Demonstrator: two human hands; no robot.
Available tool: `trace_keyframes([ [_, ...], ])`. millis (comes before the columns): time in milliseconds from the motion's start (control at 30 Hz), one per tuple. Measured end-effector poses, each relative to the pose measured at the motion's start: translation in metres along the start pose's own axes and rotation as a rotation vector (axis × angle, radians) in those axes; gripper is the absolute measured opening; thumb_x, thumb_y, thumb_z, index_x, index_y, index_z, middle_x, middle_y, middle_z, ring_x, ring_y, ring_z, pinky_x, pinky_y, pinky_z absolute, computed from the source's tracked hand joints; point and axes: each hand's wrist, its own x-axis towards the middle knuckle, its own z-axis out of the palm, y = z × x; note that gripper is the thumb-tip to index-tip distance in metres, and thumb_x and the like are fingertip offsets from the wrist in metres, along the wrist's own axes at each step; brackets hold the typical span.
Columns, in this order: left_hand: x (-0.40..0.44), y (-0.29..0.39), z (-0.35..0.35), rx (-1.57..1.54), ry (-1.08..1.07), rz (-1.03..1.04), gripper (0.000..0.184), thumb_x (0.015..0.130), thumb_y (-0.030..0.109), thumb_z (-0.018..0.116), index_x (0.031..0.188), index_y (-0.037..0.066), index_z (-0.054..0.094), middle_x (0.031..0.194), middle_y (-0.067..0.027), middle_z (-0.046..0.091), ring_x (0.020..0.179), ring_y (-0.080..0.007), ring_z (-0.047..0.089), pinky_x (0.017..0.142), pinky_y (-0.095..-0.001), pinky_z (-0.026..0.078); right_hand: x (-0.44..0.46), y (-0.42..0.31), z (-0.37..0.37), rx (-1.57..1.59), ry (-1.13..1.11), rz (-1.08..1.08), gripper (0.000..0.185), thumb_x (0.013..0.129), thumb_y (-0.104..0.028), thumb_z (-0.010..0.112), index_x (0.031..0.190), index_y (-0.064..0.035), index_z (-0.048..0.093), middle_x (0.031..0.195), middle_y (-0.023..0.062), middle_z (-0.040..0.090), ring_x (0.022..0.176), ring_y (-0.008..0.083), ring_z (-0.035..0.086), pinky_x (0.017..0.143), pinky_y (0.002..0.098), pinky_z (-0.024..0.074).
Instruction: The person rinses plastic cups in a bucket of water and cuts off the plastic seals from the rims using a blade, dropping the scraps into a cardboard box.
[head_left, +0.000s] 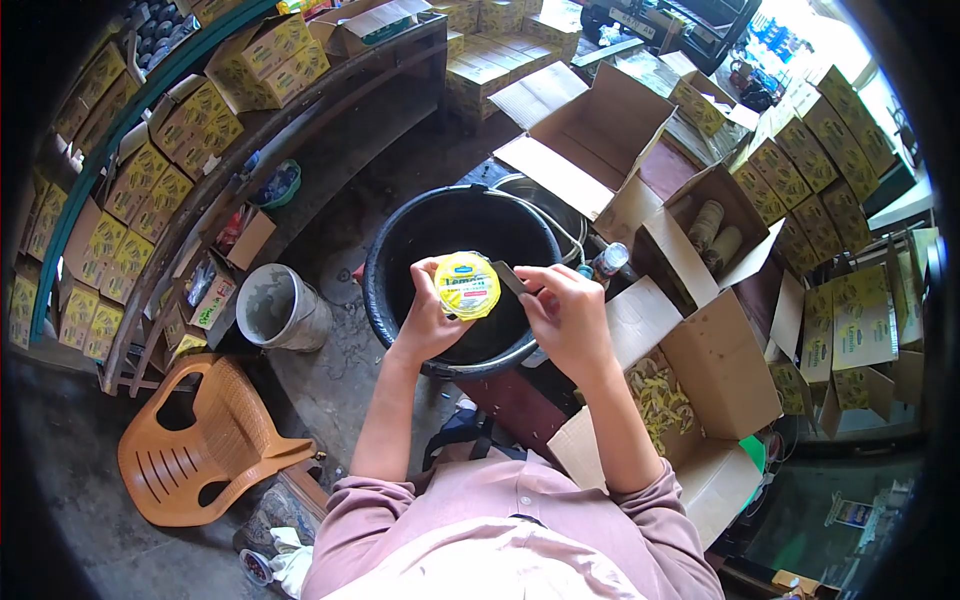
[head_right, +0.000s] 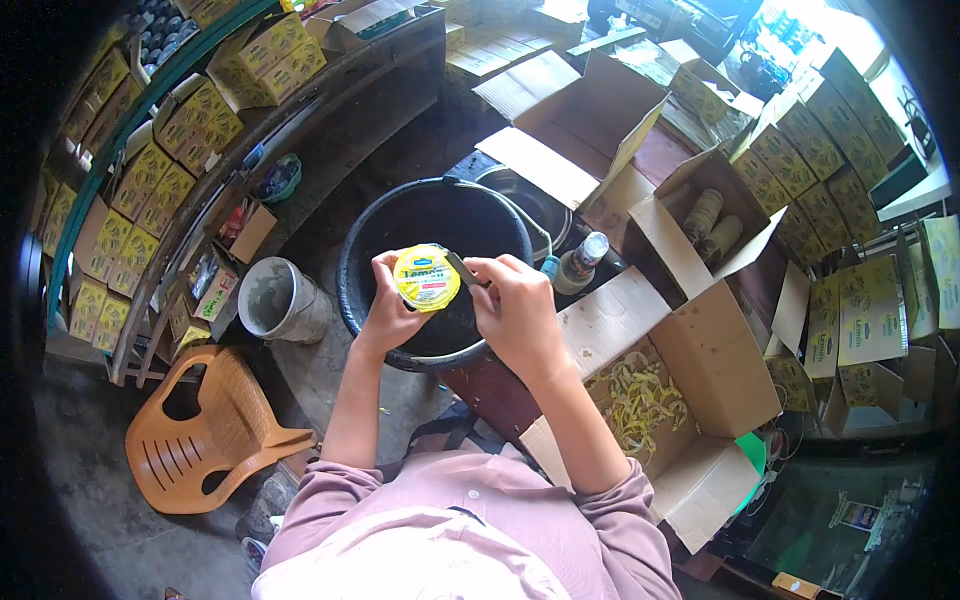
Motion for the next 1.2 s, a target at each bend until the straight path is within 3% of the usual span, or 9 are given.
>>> trace_keyframes([
  [167, 0.002, 0.005, 0.002, 0.112, 0.025, 0.049, 0.066, 0.062, 0.001, 0.076, 0.1, 0.005, 0.021, 0.107, -0.0163, 0.043, 0.101, -0.0212, 0.05, 0.084, -0.0289, 0.043, 0.007, 0.005, 0.022, -0.02, -0.012, -0.019, 0.023, 0.07, 0.005, 0.057, 0.092, 0.0005, 0.063, 0.078, 0.0159, 0.06, 0.068, 0.0305, 0.061, 0.063, 0.0349, 0.0493],
  [233, 0.002, 0.008, 0.002, 0.108, 0.034, 0.068, 0.065, 0.063, 0.003, 0.076, 0.098, 0.005, 0.022, 0.106, -0.0162, 0.043, 0.098, -0.0211, 0.051, 0.081, -0.0292, 0.043, 0.008, 0.009, 0.029, -0.101, -0.004, -0.074, 0.023, 0.071, 0.005, 0.059, 0.093, 0.0, 0.064, 0.077, 0.014, 0.06, 0.064, 0.0247, 0.061, 0.059, 0.0299, 0.0497],
  [267, 0.002, 0.008, 0.002, 0.107, 0.046, 0.054, 0.065, 0.063, 0.003, 0.076, 0.098, 0.005, 0.022, 0.106, -0.016, 0.043, 0.098, -0.0211, 0.051, 0.081, -0.0293, 0.043, 0.009, 0.01, 0.031, -0.143, 0.001, -0.103, 0.023, 0.072, 0.005, 0.06, 0.093, -0.0003, 0.064, 0.076, 0.013, 0.06, 0.062, 0.0217, 0.062, 0.057, 0.0274, 0.0499],
  [467, -0.001, -0.001, 0.002, 0.145, 0.05, 0.017, 0.069, 0.061, 0.003, 0.078, 0.104, 0.006, 0.023, 0.11, -0.0132, 0.04, 0.101, -0.0188, 0.049, 0.084, -0.0296, 0.043, 0.011, 0.006, 0.039, -0.12, 0.003, -0.127, 0.018, 0.072, 0.005, 0.06, 0.089, 0.0011, 0.065, 0.077, 0.0154, 0.06, 0.063, 0.0258, 0.062, 0.057, 0.0298, 0.0505],
  [567, 0.0, 0.002, 0.002, 0.141, 0.051, 0.024, 0.069, 0.062, 0.003, 0.077, 0.103, 0.006, 0.022, 0.108, -0.0139, 0.041, 0.099, -0.0198, 0.049, 0.083, -0.0303, 0.043, 0.01, 0.003, 0.039, -0.096, -0.037, -0.075, 0.018, 0.07, 0.002, 0.057, 0.087, 0.0011, 0.064, 0.08, 0.0161, 0.059, 0.07, 0.0318, 0.06, 0.066, 0.0374, 0.0498],
  [767, 0.0, 0.008, 0.003, 0.182, 0.047, 0.053, 0.068, 0.063, 0.003, 0.076, 0.102, 0.006, 0.02, 0.105, -0.0154, 0.04, 0.096, -0.022, 0.05, 0.081, -0.0308, 0.043, 0.01, 0.0, 0.042, -0.22, -0.049, -0.122, 0.019, 0.07, 0.005, 0.058, 0.087, 0.0011, 0.065, 0.08, 0.017, 0.059, 0.069, 0.0309, 0.061, 0.064, 0.0344, 0.0503],
  [1200, -0.001, -0.002, 0.005, 0.13, 0.046, 0.061, 0.071, 0.062, 0.006, 0.079, 0.106, 0.006, 0.022, 0.111, -0.0139, 0.04, 0.099, -0.0198, 0.05, 0.083, -0.0306, 0.044, 0.002, 0.004, 0.045, -0.28, -0.12, -0.072, 0.015, 0.07, 0.002, 0.058, 0.083, 0.0001, 0.065, 0.08, 0.0167, 0.059, 0.072, 0.0334, 0.06, 0.068, 0.0387, 0.0486],
])
